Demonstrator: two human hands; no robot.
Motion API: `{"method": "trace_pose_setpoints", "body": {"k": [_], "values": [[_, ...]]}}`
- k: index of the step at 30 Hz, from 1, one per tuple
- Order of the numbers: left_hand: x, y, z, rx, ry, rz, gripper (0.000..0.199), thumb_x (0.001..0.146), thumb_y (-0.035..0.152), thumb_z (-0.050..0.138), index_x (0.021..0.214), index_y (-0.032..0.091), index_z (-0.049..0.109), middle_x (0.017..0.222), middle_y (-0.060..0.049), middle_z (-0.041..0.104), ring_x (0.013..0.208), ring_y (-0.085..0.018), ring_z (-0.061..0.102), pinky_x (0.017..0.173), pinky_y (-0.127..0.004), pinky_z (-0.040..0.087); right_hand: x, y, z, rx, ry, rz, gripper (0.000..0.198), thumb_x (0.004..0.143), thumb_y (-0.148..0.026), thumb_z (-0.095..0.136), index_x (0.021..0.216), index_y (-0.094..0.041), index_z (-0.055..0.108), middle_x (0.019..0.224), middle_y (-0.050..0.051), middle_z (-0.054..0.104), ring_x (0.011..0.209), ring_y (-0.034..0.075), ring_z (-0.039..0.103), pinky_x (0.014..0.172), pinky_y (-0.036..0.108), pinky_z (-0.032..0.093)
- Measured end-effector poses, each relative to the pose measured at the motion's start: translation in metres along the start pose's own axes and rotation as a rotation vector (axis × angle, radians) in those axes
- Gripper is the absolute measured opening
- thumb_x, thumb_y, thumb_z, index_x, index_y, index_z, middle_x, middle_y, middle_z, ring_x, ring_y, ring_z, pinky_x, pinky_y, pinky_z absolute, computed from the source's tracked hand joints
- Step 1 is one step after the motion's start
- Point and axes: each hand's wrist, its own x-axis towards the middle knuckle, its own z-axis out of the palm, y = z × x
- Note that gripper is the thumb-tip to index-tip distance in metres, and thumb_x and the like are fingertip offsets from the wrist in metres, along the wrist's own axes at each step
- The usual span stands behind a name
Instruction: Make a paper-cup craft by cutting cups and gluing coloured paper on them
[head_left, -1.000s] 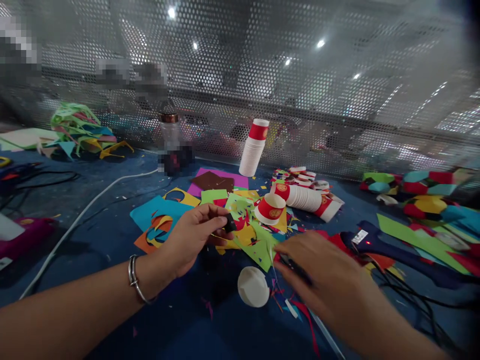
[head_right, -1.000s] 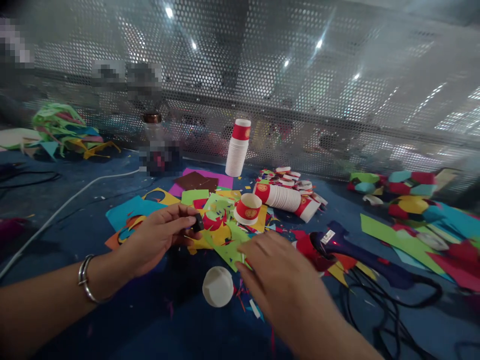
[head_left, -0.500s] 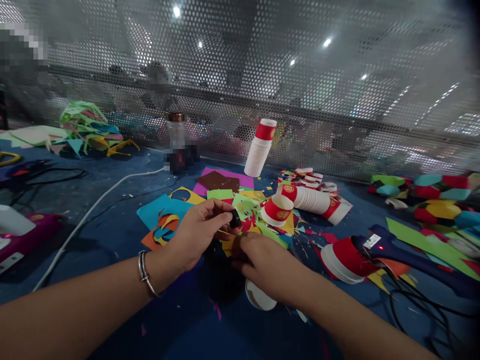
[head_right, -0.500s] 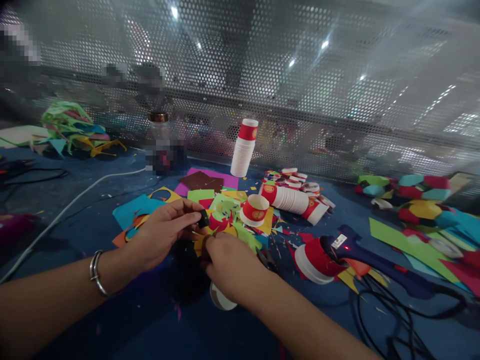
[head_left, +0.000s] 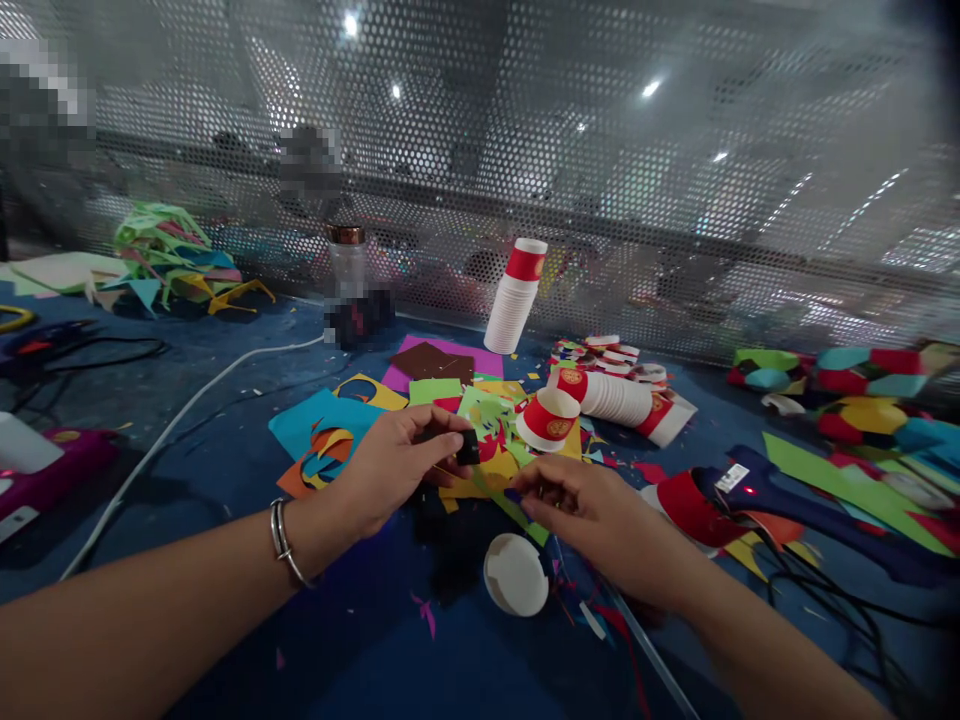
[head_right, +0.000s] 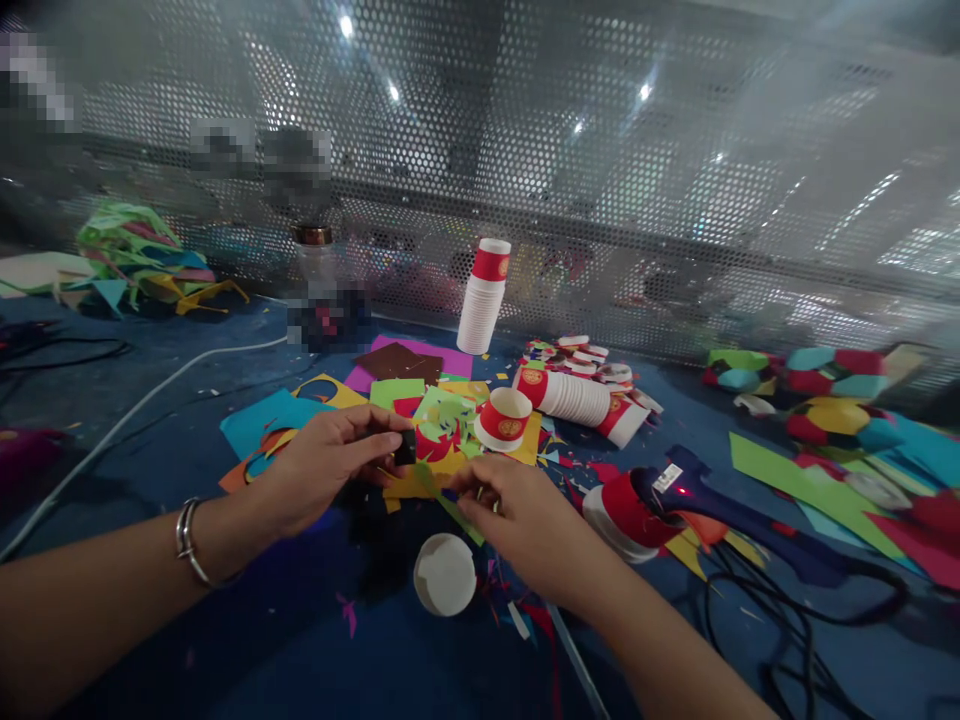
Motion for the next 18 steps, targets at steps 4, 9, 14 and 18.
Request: {"method": "trace_pose_setpoints", "body": {"k": [4, 9, 14, 18], "values": [[-0.004, 0.0, 0.005, -0.024, -0.029, -0.05, 0.022, 0.078, 0.026, 0.076, 0.095, 0.017, 0.067, 0.084, -0.003, 0.069, 0.069, -0.016, 0.071, 0.063, -0.029, 0.056, -0.003, 0.012, -0.001, 0.193, 0.054, 0.032, 0.008, 0.09, -0.027, 0.059, 0.09, -0.02, 0.062, 0.082, 0.001, 0.064, 0.074, 0.017, 0.06, 0.067, 0.03, 0.046], [-0.014, 0.001, 0.015, -0.038, -0.062, -0.123, 0.023, 0.078, 0.028, 0.076, 0.095, 0.017, 0.065, 0.087, -0.004, 0.069, 0.075, -0.019, 0.072, 0.063, -0.028, 0.055, -0.004, 0.008, 0.002, 0.412, 0.129, 0.001, 0.015, 0.089, -0.035, 0.064, 0.087, -0.021, 0.059, 0.081, 0.0, 0.059, 0.075, 0.015, 0.058, 0.07, 0.03, 0.046], [-0.022, 0.003, 0.023, -0.05, -0.064, -0.158, 0.02, 0.078, 0.031, 0.076, 0.086, 0.018, 0.063, 0.085, -0.004, 0.068, 0.081, -0.02, 0.07, 0.067, -0.029, 0.054, -0.005, 0.002, 0.011, 0.592, 0.197, 0.022, 0.02, 0.088, -0.039, 0.069, 0.086, -0.021, 0.059, 0.077, -0.002, 0.059, 0.072, 0.013, 0.055, 0.068, 0.027, 0.044], [-0.026, 0.004, 0.028, -0.121, -0.046, -0.165, 0.021, 0.077, 0.029, 0.076, 0.083, 0.019, 0.059, 0.083, -0.002, 0.065, 0.079, -0.019, 0.069, 0.068, -0.031, 0.055, -0.004, 0.002, 0.017, 0.668, 0.217, 0.029, 0.021, 0.088, -0.039, 0.071, 0.088, -0.02, 0.061, 0.077, -0.002, 0.061, 0.072, 0.012, 0.056, 0.069, 0.027, 0.045]]}}
